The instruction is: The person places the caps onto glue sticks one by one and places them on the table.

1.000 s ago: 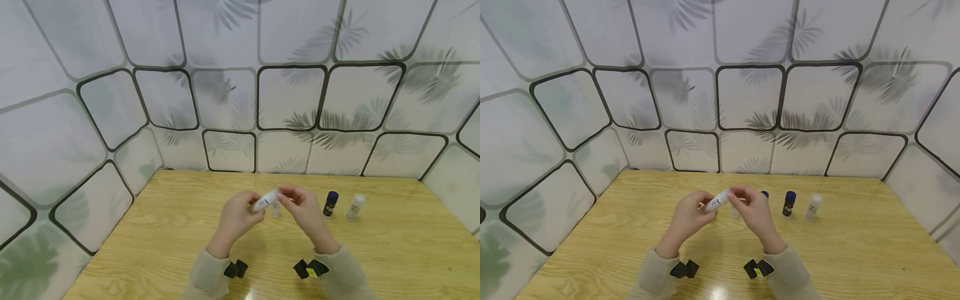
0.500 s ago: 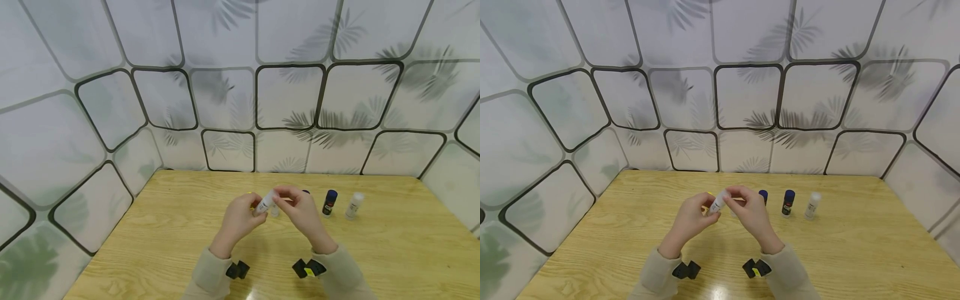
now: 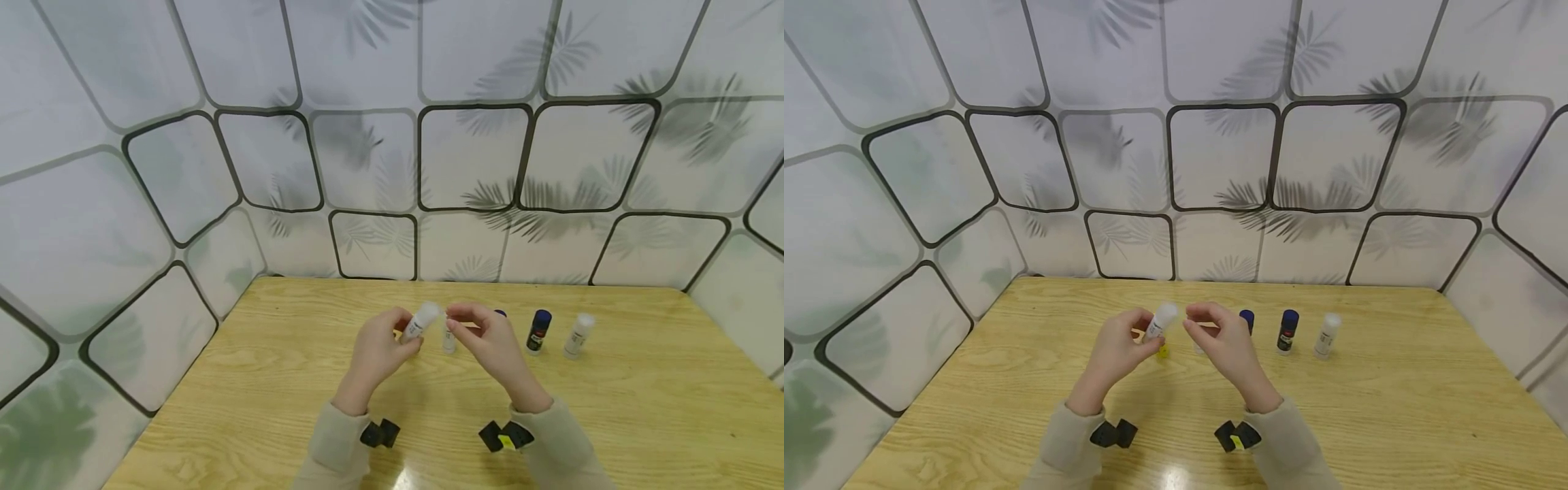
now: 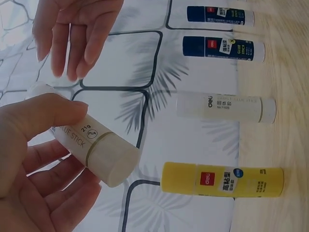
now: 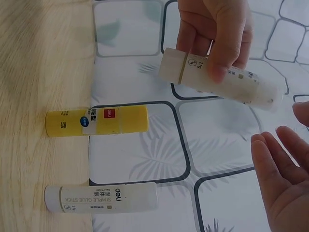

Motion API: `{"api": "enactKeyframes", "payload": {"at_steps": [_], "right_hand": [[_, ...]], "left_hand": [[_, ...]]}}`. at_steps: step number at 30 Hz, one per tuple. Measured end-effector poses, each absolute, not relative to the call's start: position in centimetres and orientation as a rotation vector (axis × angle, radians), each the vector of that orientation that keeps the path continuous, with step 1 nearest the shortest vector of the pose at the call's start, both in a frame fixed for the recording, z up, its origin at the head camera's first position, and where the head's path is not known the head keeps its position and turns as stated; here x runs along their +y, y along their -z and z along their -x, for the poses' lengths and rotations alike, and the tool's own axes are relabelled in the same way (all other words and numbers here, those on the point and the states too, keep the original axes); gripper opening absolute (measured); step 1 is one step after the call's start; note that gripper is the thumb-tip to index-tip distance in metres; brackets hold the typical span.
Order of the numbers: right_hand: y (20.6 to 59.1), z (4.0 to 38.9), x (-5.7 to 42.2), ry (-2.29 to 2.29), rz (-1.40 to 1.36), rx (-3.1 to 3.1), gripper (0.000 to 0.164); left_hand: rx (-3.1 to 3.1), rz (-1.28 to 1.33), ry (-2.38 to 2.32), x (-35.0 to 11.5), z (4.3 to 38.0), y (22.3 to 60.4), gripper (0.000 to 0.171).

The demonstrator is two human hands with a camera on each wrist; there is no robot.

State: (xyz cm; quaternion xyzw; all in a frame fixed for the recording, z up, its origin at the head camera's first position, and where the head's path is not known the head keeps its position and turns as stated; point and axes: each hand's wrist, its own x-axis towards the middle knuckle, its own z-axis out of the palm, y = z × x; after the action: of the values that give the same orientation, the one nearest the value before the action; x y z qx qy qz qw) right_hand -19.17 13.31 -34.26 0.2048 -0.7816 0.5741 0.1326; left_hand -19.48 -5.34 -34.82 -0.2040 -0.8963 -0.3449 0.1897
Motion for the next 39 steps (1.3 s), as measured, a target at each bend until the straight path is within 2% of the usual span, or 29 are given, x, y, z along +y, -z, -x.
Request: {"api": "enactKeyframes", "payload": {"at_steps": [18,39], "right_hand": [[34.4,19.3,13.4,-1.617,-0.562,-2.340,0.017],[34.2,19.1,13.2,-1.635,-0.568,-2.335,0.016]], "left_hand": [[-2.474,0.164,1.142,-9.6,21.6,35.9,0.021],[-2.667,0.069,1.152,-11.5,23.5,39.8,0.025]]}}
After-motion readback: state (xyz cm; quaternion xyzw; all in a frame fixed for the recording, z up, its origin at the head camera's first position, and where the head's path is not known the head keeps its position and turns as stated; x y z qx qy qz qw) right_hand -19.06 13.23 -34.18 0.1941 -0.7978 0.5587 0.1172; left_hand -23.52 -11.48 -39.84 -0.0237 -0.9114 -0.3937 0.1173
